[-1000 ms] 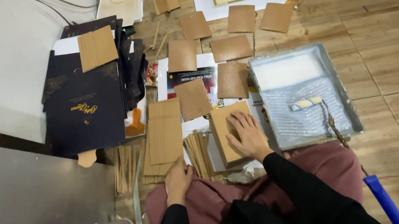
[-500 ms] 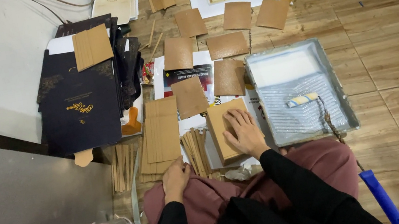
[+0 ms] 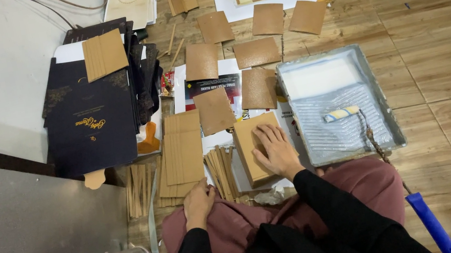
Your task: The person is sitting on the floor, picking up scattered cardboard pieces of various sizes and stacking them into organized piles.
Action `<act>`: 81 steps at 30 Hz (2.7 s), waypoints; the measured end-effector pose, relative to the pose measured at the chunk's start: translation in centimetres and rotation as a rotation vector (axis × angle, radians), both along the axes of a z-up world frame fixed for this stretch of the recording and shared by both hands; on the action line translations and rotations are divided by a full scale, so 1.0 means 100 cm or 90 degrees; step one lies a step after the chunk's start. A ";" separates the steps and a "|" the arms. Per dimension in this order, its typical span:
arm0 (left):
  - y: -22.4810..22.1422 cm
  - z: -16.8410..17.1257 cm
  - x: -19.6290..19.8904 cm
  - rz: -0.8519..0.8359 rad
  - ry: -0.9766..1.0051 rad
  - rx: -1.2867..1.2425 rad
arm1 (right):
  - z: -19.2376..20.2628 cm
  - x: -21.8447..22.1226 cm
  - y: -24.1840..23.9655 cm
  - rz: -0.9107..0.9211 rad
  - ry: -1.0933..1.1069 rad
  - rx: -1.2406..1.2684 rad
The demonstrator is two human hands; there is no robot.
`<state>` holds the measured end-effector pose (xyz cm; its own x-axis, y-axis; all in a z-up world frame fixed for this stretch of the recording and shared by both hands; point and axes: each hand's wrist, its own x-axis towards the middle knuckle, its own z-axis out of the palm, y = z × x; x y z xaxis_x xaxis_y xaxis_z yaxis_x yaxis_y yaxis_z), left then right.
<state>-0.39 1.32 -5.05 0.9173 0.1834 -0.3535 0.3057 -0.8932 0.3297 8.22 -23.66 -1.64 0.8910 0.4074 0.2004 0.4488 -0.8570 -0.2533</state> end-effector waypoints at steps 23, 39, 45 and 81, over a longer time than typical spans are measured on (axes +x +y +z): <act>-0.117 -0.001 0.040 0.110 -0.002 -0.448 | -0.088 0.003 -0.062 -0.170 0.206 0.333; -0.129 0.042 0.034 0.191 -0.017 -0.534 | -0.046 0.006 -0.059 -0.181 0.460 0.873; -0.126 0.050 0.034 0.264 -0.007 -0.616 | -0.047 0.008 -0.056 -0.150 0.425 0.850; -0.122 0.054 0.000 -0.048 -0.213 -0.310 | -0.077 -0.020 -0.085 0.106 0.191 0.559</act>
